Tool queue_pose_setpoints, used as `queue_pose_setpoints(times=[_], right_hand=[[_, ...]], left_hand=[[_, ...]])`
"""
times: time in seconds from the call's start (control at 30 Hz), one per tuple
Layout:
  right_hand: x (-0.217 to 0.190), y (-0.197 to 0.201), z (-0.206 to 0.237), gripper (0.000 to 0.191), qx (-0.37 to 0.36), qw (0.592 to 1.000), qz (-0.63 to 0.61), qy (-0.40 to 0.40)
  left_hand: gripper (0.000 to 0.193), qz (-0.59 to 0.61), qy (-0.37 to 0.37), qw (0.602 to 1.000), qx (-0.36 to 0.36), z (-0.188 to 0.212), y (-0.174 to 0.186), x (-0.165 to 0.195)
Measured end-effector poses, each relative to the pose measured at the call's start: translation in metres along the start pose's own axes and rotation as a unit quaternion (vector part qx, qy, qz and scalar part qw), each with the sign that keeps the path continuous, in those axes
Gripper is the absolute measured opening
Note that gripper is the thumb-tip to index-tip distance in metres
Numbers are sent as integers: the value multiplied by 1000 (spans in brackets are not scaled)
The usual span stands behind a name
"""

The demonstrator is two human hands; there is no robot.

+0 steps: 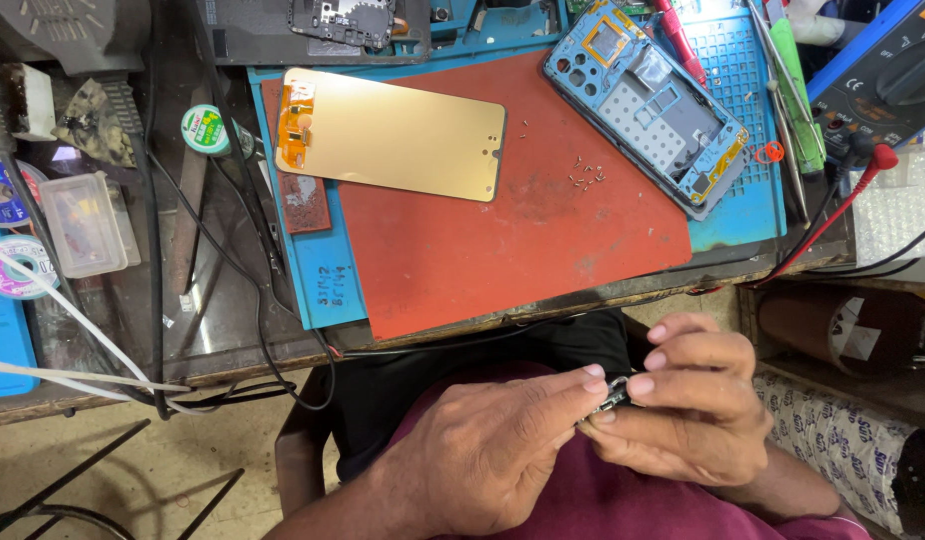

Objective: The person disassembles a smartphone using a green prying tool, removes the screen, and uses tweezers to adjust internal components. They then install a new screen and reassemble the phone, connecting internal cables and securing the back cover.

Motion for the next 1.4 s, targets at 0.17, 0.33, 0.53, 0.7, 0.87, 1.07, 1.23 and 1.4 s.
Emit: queue_pose_setpoints(times=[0.17, 0.33, 0.53, 0.7, 0.87, 1.07, 1.23, 1.4], right_hand=[[2, 1, 1, 25, -9, 998, 16, -52], [1, -1, -1, 25, 10, 998, 20, -62], [4, 1, -5, 42, 3, 996, -29, -83], [17, -5, 3, 54, -17, 976, -129, -178], [22, -10, 17, 59, -10, 945, -207, -254], [40, -20, 21, 66, 11, 875, -281, -394], [48, -41, 13, 69, -54, 802, -358, -476], [56, -55, 10, 56, -65, 789, -359, -494]], left_hand=[[41, -29, -8, 1000, -6, -3, 2, 2], [37, -29, -13, 999, -14, -5, 3, 3], [32, -33, -22, 999, -22, -5, 3, 5], [39, -30, -17, 999, -14, -4, 2, 4], [46, -36, 7, 999, -10, -4, -3, 0], [40, 55, 191, 980, 13, 1, 0, -28], [37, 204, 259, 931, 154, 3, 15, -47], [39, 311, 228, 902, 192, 1, 32, -53]])
Point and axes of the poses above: each hand's wrist, its own z-axis away from the middle knuckle, its own y-axis out of the back of the hand, x = y × z, the point moved 8 cm from there along -z, towards the middle knuckle, and after that the axes turned 2 degrees about -y, right-handed, at the moved point
